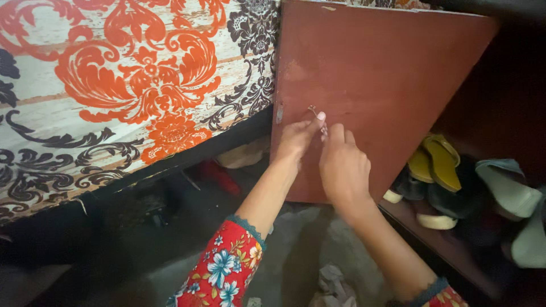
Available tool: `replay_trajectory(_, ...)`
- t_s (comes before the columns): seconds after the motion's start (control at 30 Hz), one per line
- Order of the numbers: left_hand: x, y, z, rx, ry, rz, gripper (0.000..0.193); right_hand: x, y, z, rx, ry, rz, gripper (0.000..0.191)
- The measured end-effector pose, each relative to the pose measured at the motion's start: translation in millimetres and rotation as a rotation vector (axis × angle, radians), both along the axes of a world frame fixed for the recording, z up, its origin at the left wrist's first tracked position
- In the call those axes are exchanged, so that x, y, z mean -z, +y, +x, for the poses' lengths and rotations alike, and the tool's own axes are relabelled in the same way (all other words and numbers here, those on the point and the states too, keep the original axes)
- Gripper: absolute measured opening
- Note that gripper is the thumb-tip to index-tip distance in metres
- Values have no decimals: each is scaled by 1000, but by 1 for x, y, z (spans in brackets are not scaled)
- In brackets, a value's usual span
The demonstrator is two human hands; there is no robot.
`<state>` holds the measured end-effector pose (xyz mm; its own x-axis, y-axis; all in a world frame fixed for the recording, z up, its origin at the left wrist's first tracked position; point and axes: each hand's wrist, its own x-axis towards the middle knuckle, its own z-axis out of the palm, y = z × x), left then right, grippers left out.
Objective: The person uses a screwdriver to tighten a screw on a reddish-brown cabinet door, then wipes the door with a cloth. The person repeats the tightening and wiping actions several times before closing the door.
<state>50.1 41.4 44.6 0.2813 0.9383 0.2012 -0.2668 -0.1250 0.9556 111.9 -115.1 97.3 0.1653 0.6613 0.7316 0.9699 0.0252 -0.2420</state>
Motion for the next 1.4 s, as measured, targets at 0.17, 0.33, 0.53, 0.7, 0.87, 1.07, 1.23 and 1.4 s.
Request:
replay_trajectory(0.17,0,4,-5,107,-55,70,40,-6,4,1,52,91,-107,24)
replay_trajectory(0.33,0,2,0,41,-77,-14,38,1,-3,-4,-56,25,-24,25)
replay_trajectory(0.53,-2,-1,-10,138,-72,54,41,-10,8,5,1,130,-64,24)
replay_trajectory(0.7,-7,-1,1,0,-71,-32,44,-11,-3,10,-120,112,-9,28)
replay_trajectory(0.87,-8,-3,-5,13,-36,-47,41,-6,-1,-2,-14,-10,-19,18)
replay_trajectory(1.07,-5,-1,-5,121,-64,-2,44,-9,0,-2,-25,10,-34,18)
replay_trajectory(1.23,-3,4,1,147,-60,41,44,-7,-6,-3,19,-45,-134,21)
replay_trajectory(1.4,-10,-2,-6,164,-65,-28,41,-10,-4,-6,36,-107,-58,18)
